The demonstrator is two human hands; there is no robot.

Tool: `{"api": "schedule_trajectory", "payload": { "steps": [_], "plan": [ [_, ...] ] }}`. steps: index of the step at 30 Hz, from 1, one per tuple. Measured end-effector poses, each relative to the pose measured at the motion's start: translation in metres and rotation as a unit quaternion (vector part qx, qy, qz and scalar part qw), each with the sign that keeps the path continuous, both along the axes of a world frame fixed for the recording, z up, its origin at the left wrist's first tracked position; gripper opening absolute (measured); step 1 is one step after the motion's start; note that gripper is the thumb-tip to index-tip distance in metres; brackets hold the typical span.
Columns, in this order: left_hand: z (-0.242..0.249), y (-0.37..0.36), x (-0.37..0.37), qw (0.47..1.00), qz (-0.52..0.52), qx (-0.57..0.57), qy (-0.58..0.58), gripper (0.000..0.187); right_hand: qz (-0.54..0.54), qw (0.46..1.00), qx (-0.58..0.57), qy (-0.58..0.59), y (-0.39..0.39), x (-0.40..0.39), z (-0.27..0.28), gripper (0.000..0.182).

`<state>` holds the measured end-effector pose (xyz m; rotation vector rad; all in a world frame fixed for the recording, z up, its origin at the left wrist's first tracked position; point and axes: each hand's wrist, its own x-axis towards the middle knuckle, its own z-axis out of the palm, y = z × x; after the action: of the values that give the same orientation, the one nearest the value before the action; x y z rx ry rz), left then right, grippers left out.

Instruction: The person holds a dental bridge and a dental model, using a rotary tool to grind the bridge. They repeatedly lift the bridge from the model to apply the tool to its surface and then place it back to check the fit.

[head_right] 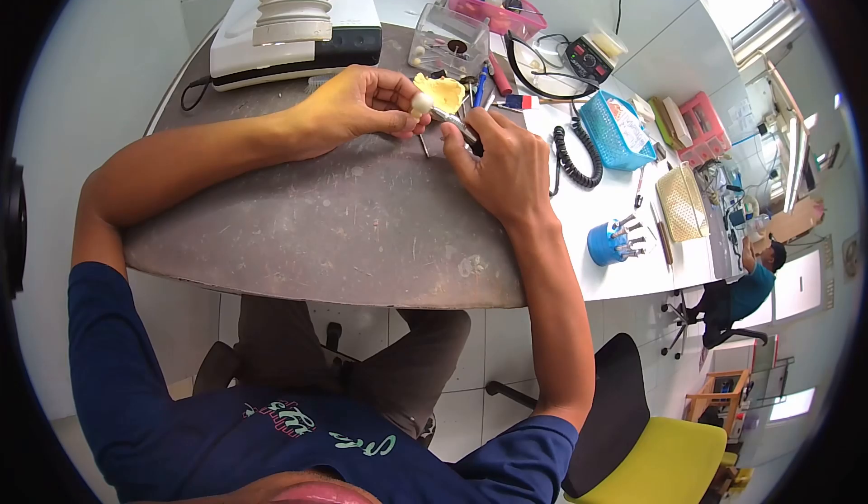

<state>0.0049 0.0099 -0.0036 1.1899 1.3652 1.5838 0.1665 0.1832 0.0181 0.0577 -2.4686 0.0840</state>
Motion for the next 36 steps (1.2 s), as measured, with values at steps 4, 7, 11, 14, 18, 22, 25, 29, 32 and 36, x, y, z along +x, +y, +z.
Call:
{"api": "schedule_trajectory", "payload": {
  "steps": [4, 7, 11, 14, 18, 22, 25, 29, 32, 36],
  "plan": [
    [0.0001, -0.0015, -0.0011, 1.0, -0.001, 0.009, -0.009, 0.028, -0.019, 0.999, -0.003, -0.029, 0.0035, 0.0024, 0.0001, 0.03],
    [0.0007, 0.0007, -0.0013, 1.0, 0.006, -0.002, 0.007, 0.028, -0.003, 1.0, 0.002, -0.005, -0.0021, -0.0014, 0.0016, 0.03],
    [0.0006, -0.0011, 0.0003, 1.0, 0.013, 0.0, 0.003, 0.029, -0.003, 1.0, -0.006, 0.0, -0.0001, 0.0009, 0.0013, 0.03],
    [0.0003, -0.0007, -0.0011, 1.0, 0.0, 0.002, 0.007, 0.03, -0.02, 0.999, -0.014, -0.029, 0.0016, 0.0012, 0.0024, 0.029],
    [0.0001, 0.002, 0.0007, 1.0, -0.008, -0.008, -0.002, 0.029, -0.007, 1.0, -0.008, -0.006, -0.0008, 0.001, 0.0019, 0.029],
    [0.0009, -0.0015, -0.0016, 1.0, -0.008, 0.002, 0.003, 0.03, -0.015, 0.999, -0.006, -0.031, 0.003, 0.0038, 0.0003, 0.03],
    [0.0013, -0.0003, -0.0012, 1.0, -0.01, -0.003, 0.009, 0.032, -0.003, 1.0, -0.005, -0.013, 0.001, 0.0006, 0.0012, 0.03],
    [0.0008, -0.0008, 0.0002, 1.0, -0.014, -0.014, -0.001, 0.034, -0.003, 1.0, -0.015, -0.004, -0.002, 0.0021, 0.001, 0.031],
    [0.0037, -0.0043, -0.0001, 1.0, -0.022, 0.004, -0.018, 0.034, 0.005, 1.0, -0.015, -0.026, 0.0016, 0.0024, -0.0004, 0.03],
    [0.0039, -0.0023, 0.001, 1.0, -0.021, 0.004, -0.021, 0.037, -0.011, 1.0, -0.01, -0.018, -0.0021, -0.0002, 0.0025, 0.03]
  ]
}}
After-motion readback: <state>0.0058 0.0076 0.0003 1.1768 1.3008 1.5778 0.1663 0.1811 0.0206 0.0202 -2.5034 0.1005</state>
